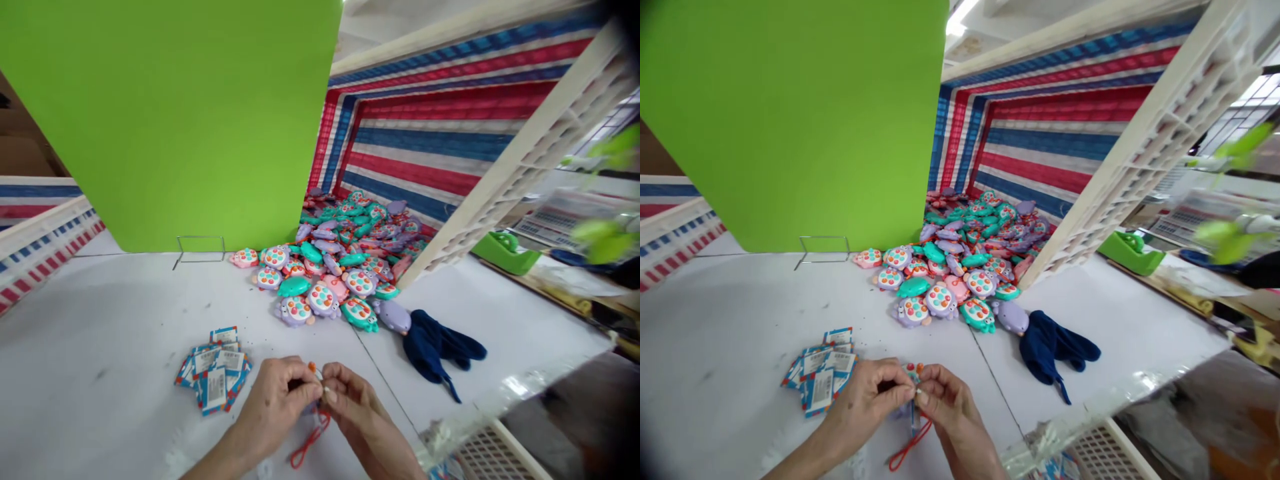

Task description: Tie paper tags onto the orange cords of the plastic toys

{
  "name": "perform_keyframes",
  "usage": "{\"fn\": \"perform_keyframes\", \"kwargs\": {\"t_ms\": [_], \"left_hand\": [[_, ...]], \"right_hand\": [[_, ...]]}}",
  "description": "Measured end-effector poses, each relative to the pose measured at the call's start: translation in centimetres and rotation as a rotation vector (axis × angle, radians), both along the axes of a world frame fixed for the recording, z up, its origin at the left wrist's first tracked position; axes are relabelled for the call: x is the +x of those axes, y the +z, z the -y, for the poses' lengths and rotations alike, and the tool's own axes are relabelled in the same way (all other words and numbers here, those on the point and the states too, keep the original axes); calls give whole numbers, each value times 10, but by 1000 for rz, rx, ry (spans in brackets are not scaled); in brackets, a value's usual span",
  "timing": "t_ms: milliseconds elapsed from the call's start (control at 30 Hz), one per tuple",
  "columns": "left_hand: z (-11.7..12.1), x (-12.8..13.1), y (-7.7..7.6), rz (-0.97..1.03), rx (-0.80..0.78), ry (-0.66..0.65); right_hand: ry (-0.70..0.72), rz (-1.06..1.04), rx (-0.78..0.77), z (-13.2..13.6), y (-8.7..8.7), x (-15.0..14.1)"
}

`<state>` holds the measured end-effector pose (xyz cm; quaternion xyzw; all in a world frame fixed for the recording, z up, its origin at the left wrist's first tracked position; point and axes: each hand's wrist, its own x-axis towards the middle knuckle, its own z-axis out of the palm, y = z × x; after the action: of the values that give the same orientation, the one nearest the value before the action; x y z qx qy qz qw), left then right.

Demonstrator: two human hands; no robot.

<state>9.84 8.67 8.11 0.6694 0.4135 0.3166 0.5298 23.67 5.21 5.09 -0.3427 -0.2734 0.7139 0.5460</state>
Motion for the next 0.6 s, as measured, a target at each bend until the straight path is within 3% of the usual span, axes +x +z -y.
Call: {"fn": "perform_keyframes", "kwargs": {"t_ms": [100,267,333,600], "left_hand": [[1,-2,1,-29,31,-16],[4,-5,-1,-31,-8,-8],[4,-5,-2,-3,-47,6],[5,-10,2,-110,99,1]], "right_hand": [[7,46,-12,1,-2,-2],[-65,473,86,3,-6,-3],[-62,552,122,3,-7,-4],[131,133,-46,4,-4,-9]]}}
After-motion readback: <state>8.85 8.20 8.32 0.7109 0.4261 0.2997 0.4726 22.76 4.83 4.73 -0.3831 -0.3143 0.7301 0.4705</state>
